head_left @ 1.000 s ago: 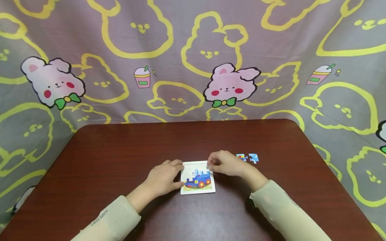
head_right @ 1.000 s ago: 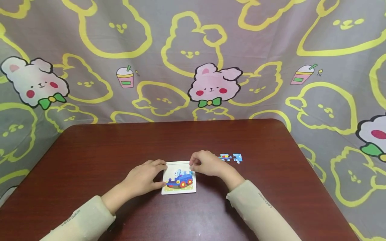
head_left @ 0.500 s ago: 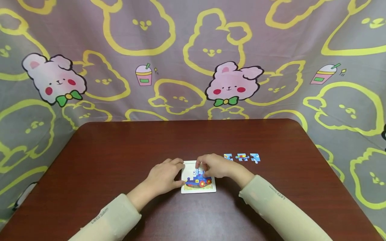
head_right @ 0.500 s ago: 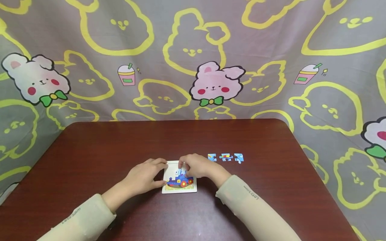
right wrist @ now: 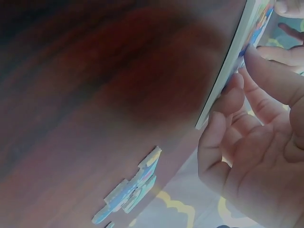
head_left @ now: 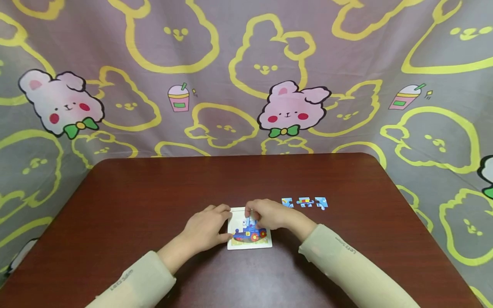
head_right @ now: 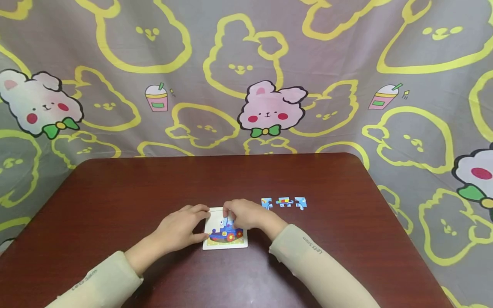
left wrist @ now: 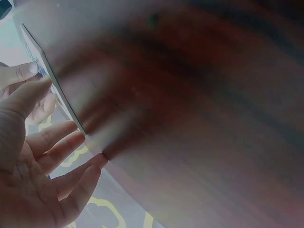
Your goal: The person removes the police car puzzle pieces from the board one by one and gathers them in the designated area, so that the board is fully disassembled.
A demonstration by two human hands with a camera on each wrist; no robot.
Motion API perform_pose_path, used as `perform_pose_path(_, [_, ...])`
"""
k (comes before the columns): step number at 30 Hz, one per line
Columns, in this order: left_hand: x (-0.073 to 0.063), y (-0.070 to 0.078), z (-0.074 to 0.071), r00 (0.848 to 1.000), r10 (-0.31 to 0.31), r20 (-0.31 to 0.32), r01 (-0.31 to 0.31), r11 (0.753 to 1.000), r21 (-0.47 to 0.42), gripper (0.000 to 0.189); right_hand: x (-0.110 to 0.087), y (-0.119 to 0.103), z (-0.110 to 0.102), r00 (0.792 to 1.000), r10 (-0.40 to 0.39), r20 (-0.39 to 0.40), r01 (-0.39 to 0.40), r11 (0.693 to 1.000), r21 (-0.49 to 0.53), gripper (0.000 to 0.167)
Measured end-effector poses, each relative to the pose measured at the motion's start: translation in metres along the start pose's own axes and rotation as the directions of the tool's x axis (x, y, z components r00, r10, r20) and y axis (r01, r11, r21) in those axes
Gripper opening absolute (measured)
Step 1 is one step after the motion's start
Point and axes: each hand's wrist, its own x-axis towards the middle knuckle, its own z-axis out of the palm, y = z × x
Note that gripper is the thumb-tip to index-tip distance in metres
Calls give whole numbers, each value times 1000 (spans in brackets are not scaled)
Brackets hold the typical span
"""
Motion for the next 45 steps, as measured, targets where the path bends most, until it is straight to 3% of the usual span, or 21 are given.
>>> perform_pose_path(17, [0,-2,-3,1000,-4,13,4,1000,-8,50,11,-4,-7,995,29,92,-32,999,39,26])
perform_pose_path(29, [1,0,-1,1000,-2,20,3,999,-37,48,7,5,-3,998,-20,53,16,997,77,24])
perform_pose_path(33, [0,0,-1,1000,1,17,0,999,-41,48,4,2,-2,998,-10,62,5,996,91,30])
perform_pose_path(38, [-2,0,-1,1000,10,-2,-11,999,-41,46,2,-5,0,998,45,53,-46,999,18,41])
perform_pose_path(45, [-2,-1,-2,1000,2,5,-2,999,-39,47,-2,-10,3,998,70,2,-70,997,-43,42])
